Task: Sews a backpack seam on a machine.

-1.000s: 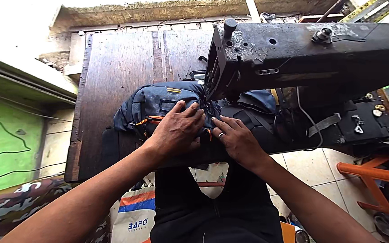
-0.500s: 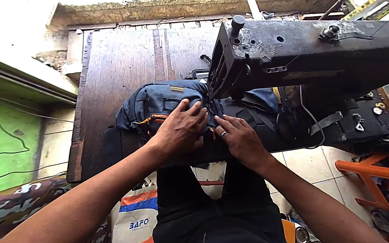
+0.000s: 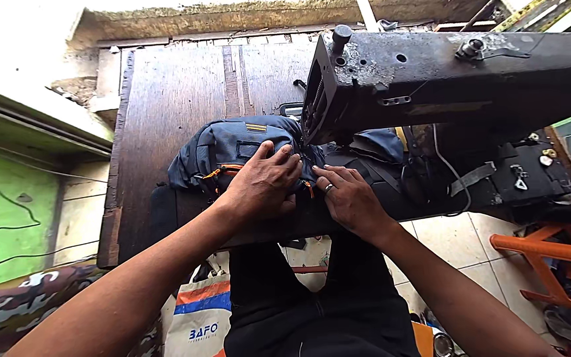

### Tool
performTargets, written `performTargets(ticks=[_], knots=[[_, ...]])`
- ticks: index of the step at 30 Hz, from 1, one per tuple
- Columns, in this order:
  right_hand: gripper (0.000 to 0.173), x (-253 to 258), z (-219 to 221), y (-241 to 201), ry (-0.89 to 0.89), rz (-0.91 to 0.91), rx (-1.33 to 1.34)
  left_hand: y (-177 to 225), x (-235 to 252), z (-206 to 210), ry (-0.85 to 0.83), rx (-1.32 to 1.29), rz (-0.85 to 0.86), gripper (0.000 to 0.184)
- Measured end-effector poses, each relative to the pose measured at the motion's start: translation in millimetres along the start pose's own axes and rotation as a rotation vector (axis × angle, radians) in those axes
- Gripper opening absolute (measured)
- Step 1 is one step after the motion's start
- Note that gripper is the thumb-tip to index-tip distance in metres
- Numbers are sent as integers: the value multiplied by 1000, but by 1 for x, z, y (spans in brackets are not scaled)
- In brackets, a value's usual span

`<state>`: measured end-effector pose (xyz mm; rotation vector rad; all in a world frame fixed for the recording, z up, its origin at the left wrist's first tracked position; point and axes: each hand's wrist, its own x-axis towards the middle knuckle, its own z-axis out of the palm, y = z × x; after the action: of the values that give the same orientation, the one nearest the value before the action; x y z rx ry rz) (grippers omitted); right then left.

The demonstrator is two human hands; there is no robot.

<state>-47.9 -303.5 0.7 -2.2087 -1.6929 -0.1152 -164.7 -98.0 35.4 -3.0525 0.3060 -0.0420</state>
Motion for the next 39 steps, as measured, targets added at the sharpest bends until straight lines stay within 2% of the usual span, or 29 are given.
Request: performTargets(ticks=[4, 7, 15, 19, 24, 28, 33, 35, 39], knots=[[24, 23, -8, -5, 33, 188, 114, 2, -1, 3, 26, -18, 8, 62], [24, 38, 1, -8, 71, 338, 126, 2, 2, 1, 21, -30, 11, 59], [17, 56, 16, -21, 138, 437, 46, 3, 3, 1, 10, -18, 37, 65], [19, 59, 12, -20, 54, 416, 68, 3, 3, 3, 12, -22, 33, 59], [22, 55, 20, -7, 96, 343, 123, 4, 3, 4, 23, -50, 33, 57], [20, 53, 17, -5, 50, 265, 58, 4, 3, 2, 19, -54, 36, 58], [20, 51, 13, -14, 102, 437, 19, 5, 3, 4, 30, -40, 40, 55], [23, 44, 13, -11, 154, 347, 36, 3, 2, 5, 35, -39, 42, 56], [37, 21, 4, -3, 122, 131, -11, 2, 2, 5, 23, -35, 47, 58]])
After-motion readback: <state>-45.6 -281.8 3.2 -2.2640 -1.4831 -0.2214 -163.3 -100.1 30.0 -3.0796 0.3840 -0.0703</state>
